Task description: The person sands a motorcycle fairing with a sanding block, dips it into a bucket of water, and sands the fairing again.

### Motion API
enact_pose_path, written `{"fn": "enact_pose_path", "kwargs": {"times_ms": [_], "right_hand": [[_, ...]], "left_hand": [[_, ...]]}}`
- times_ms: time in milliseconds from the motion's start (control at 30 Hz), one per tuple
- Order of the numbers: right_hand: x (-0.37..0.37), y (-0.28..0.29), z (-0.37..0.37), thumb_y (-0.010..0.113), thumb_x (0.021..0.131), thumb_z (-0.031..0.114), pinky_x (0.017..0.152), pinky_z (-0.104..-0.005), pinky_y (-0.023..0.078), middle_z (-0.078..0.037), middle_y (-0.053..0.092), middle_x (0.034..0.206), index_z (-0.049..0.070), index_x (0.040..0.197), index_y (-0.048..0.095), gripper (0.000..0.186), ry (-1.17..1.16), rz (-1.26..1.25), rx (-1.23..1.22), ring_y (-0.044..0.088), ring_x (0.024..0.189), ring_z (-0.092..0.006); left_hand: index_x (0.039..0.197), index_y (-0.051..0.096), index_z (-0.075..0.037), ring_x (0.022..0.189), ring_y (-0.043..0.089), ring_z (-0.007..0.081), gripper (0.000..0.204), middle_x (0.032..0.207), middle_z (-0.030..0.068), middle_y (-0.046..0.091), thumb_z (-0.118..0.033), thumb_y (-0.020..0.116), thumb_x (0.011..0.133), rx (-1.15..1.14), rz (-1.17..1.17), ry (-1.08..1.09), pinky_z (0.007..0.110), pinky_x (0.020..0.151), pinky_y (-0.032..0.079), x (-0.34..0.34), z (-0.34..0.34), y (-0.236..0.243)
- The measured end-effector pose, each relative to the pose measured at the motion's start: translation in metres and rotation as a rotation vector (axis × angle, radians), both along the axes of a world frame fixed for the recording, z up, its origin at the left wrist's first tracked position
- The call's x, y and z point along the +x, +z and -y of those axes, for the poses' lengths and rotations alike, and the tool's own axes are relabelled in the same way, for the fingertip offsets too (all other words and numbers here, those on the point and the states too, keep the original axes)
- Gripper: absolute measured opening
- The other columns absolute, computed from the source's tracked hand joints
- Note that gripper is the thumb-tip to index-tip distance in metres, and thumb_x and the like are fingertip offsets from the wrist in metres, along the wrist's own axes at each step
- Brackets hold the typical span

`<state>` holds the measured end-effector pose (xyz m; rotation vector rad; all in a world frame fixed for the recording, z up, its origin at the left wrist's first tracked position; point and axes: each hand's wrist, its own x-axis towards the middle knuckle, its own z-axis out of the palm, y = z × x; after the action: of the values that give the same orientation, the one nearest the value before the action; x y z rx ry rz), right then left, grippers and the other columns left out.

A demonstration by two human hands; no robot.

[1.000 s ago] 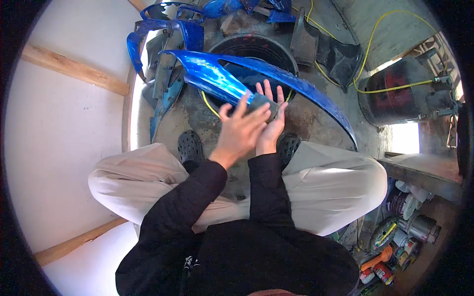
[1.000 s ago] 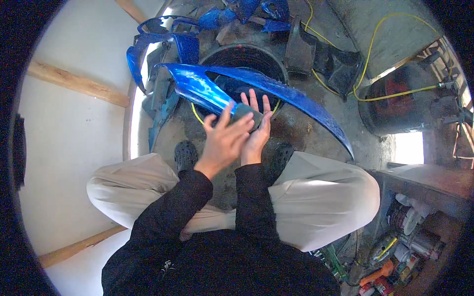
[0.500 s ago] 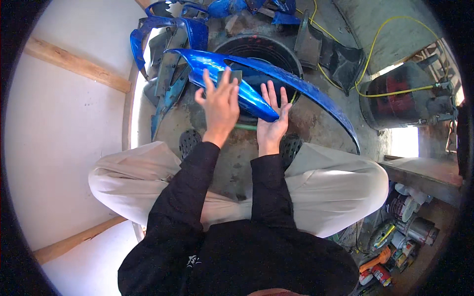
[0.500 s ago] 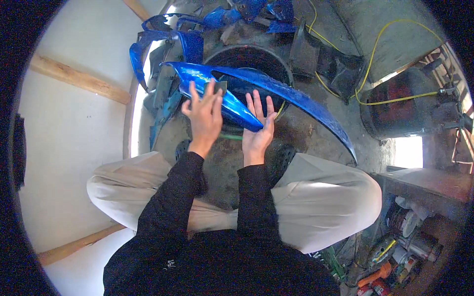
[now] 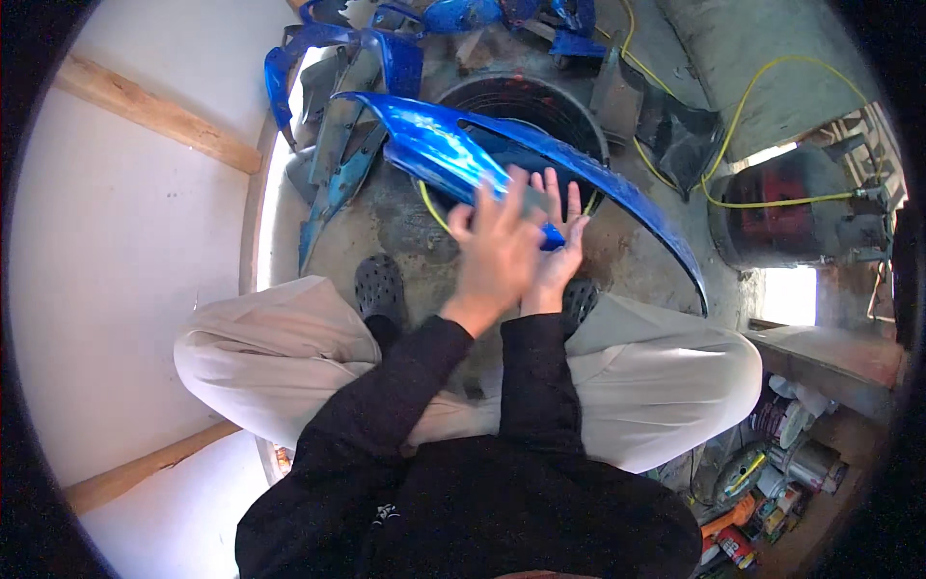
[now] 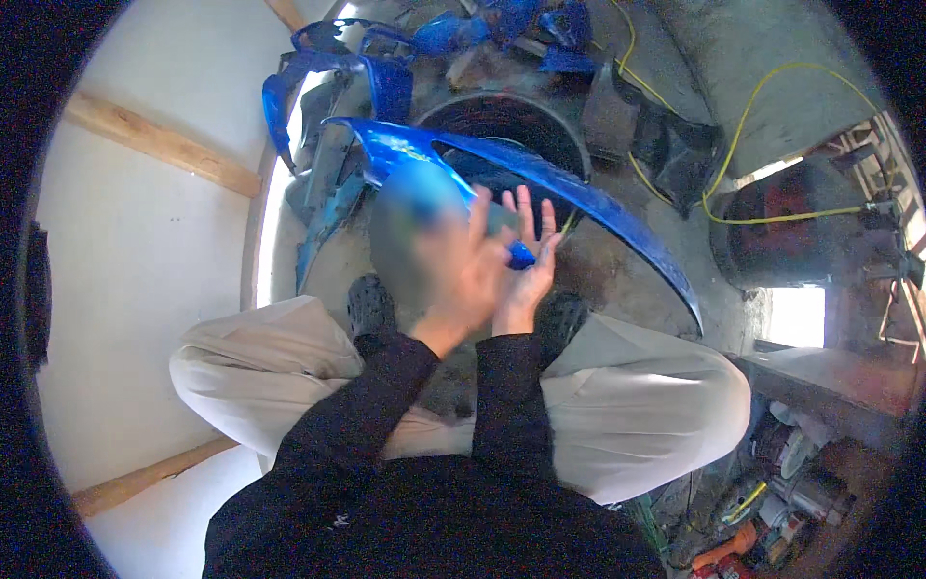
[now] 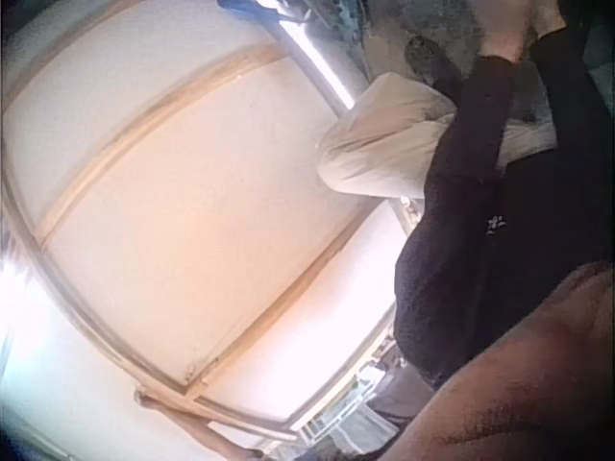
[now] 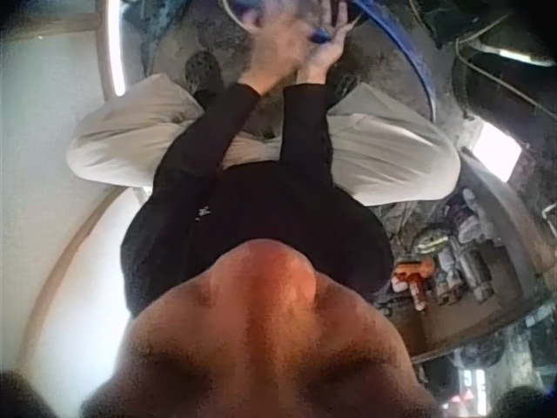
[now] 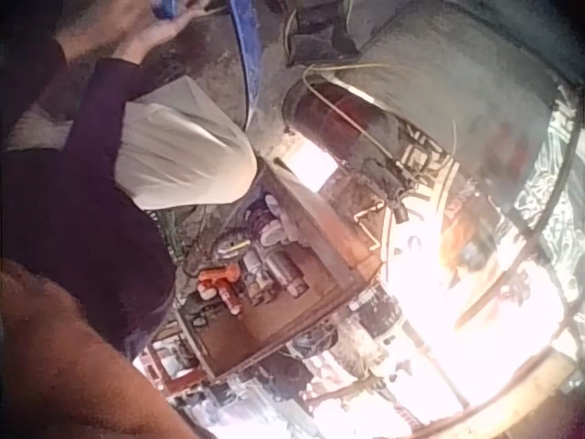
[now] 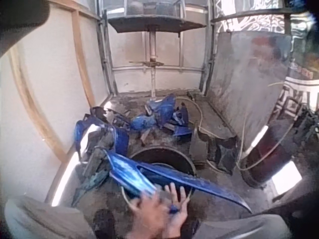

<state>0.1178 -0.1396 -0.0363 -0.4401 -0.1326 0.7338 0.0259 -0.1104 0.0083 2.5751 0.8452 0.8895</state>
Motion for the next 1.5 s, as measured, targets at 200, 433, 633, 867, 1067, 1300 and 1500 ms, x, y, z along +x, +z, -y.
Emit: {"fn": "enact_pose_path", "kwargs": {"times_ms": [200, 433, 633, 867, 1067, 1300, 1500], "right_hand": [[0.001, 0.001, 0.002, 0.04, 0.108, 0.048, 0.126, -0.0559, 0.022, -0.026, 0.027, 0.165, 0.008, 0.153, 0.033, 0.06, -0.015, 0.05, 0.06, 0.027, 0.153, -0.0407], [0.005, -0.005, 0.006, 0.042, 0.108, 0.049, 0.125, -0.0541, 0.024, -0.023, 0.03, 0.165, 0.011, 0.158, 0.026, 0.065, -0.015, 0.014, 0.029, 0.029, 0.153, -0.0387], [-0.003, 0.003, 0.001, 0.042, 0.108, 0.049, 0.125, -0.0558, 0.021, -0.023, 0.025, 0.167, 0.012, 0.159, 0.028, 0.065, 0.015, 0.068, 0.03, 0.026, 0.154, -0.0398], [-0.001, 0.006, 0.0, 0.04, 0.108, 0.049, 0.126, -0.0565, 0.021, -0.024, 0.026, 0.166, 0.012, 0.16, 0.025, 0.065, 0.003, 0.079, 0.007, 0.027, 0.153, -0.0423], [0.003, 0.001, 0.001, 0.04, 0.108, 0.049, 0.124, -0.0553, 0.025, -0.023, 0.029, 0.165, 0.012, 0.16, 0.022, 0.067, -0.041, 0.063, -0.006, 0.03, 0.152, -0.0409], [-0.004, -0.003, 0.002, 0.044, 0.107, 0.049, 0.125, -0.0568, 0.023, -0.021, 0.031, 0.165, 0.013, 0.159, 0.029, 0.065, -0.015, 0.031, 0.021, 0.028, 0.153, -0.0389], [-0.003, -0.004, 0.001, 0.044, 0.107, 0.05, 0.124, -0.0564, 0.026, -0.023, 0.03, 0.165, 0.011, 0.161, 0.021, 0.071, -0.034, 0.087, -0.019, 0.031, 0.152, -0.0402]], "left_hand": [[0.117, 0.076, -0.017, 0.155, 0.019, 0.0461, 0.031, 0.167, 0.0216, 0.028, -0.026, 0.048, 0.104, 0.069, -0.028, 0.16, 0.063, 0.111, 0.017, -0.012, -0.052, 0.006], [0.113, 0.075, -0.017, 0.152, 0.027, 0.0454, 0.031, 0.164, 0.023, 0.035, -0.03, 0.048, 0.103, 0.001, 0.015, -0.105, 0.061, 0.11, 0.019, 0.008, 0.014, -0.003], [0.115, 0.075, -0.015, 0.154, 0.024, 0.0426, 0.03, 0.166, 0.019, 0.033, -0.028, 0.052, 0.101, 0.04, 0.039, 0.112, 0.062, 0.113, 0.014, -0.006, -0.04, -0.001], [0.115, 0.077, -0.019, 0.153, 0.027, 0.0423, 0.028, 0.164, 0.0191, 0.036, -0.031, 0.059, 0.097, 0.076, 0.016, 0.18, 0.061, 0.113, 0.013, -0.002, -0.032, 0.002], [0.115, 0.076, -0.014, 0.155, 0.023, 0.0423, 0.028, 0.166, 0.0215, 0.031, -0.025, 0.055, 0.1, 0.035, -0.059, -0.119, 0.061, 0.113, 0.013, 0.002, -0.001, 0.0], [0.115, 0.076, -0.017, 0.154, 0.022, 0.045, 0.028, 0.166, 0.0201, 0.033, -0.03, 0.058, 0.098, 0.029, -0.005, 0.046, 0.063, 0.112, 0.014, -0.007, -0.012, 0.001], [0.115, 0.076, -0.019, 0.153, 0.024, 0.0456, 0.027, 0.165, 0.0209, 0.033, -0.028, 0.053, 0.102, 0.081, -0.031, -0.001, 0.063, 0.111, 0.016, -0.006, -0.003, 0.002]]}}
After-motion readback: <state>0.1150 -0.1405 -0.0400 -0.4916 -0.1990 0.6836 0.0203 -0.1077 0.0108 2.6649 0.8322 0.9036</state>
